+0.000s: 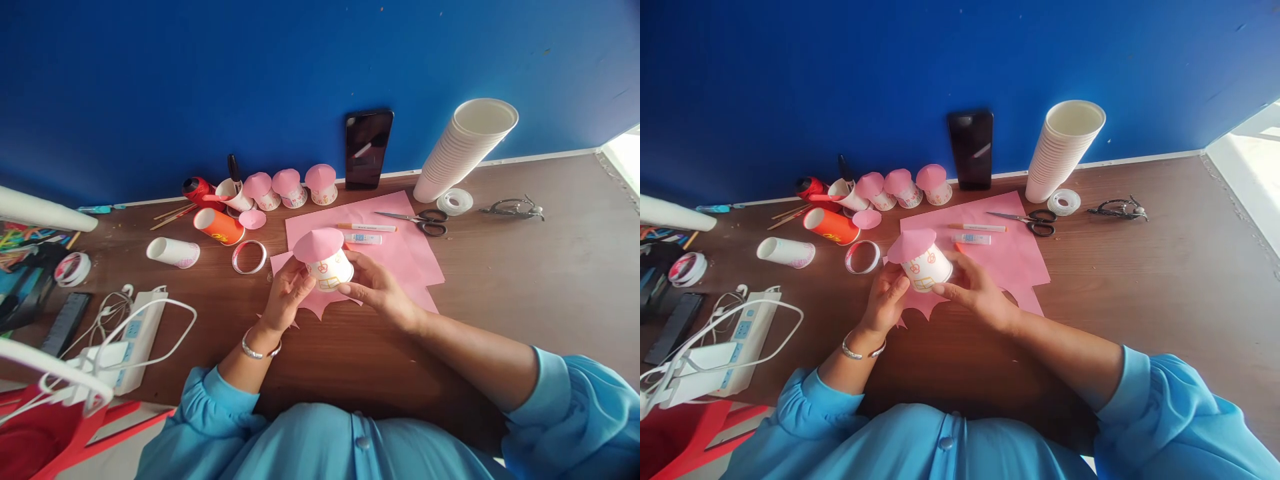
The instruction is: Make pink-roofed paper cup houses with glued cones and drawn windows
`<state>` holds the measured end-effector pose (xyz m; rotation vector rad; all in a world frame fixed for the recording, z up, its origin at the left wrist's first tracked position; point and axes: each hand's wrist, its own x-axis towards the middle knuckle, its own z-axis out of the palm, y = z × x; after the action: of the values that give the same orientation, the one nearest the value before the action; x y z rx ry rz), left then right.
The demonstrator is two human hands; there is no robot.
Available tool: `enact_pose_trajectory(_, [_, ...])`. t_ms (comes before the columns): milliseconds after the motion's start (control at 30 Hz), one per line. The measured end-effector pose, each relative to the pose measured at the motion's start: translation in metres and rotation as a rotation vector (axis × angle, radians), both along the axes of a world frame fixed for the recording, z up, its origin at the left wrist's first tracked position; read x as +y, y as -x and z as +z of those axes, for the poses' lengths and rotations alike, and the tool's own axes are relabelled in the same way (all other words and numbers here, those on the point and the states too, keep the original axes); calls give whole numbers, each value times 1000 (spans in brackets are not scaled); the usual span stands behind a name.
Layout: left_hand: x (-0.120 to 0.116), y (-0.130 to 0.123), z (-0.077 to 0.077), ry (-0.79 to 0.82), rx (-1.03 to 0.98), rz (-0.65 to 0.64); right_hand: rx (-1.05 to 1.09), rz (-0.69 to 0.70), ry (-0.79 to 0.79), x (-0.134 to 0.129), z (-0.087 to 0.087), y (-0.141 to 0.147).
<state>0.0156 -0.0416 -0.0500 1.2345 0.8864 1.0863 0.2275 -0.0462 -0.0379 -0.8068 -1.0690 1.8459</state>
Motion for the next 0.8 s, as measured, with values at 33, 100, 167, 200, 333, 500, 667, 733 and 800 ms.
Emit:
enact_pose_trajectory(33, [0, 0, 0, -7, 0, -2, 1, 1, 3, 0, 0, 0])
enact_pose_trajectory(100, [0, 0, 0, -14, -6, -5, 2, -4, 1, 0, -1, 1])
enact_pose_trajectory(167, [0, -1, 0, -12, -23, -7, -6, -14, 3, -1, -3, 2])
enact_pose_trajectory(200, [0, -2, 0, -6, -34, -7, -15, -23, 2, -1, -4, 2])
enact_pose_trajectory(333, [-2, -5, 2, 46, -74, 4, -125, -110, -96, -4, -9, 5])
enact_pose_trajectory(500, [-4, -7, 3, 64, -10, -2, -271, -161, -267, -7, -13, 7])
enact_pose_trajectory(667, [-5, -6, 6, 50, 31, 25, -334, -158, -321, -7, -15, 6])
enact_pose_trajectory(733, [-5, -7, 8, 53, 30, 29, -348, -162, -326, -7, -16, 6])
enact_pose_trajectory(800, [-4, -7, 10, 62, 35, 31, -360, -168, -328, -7, -16, 6])
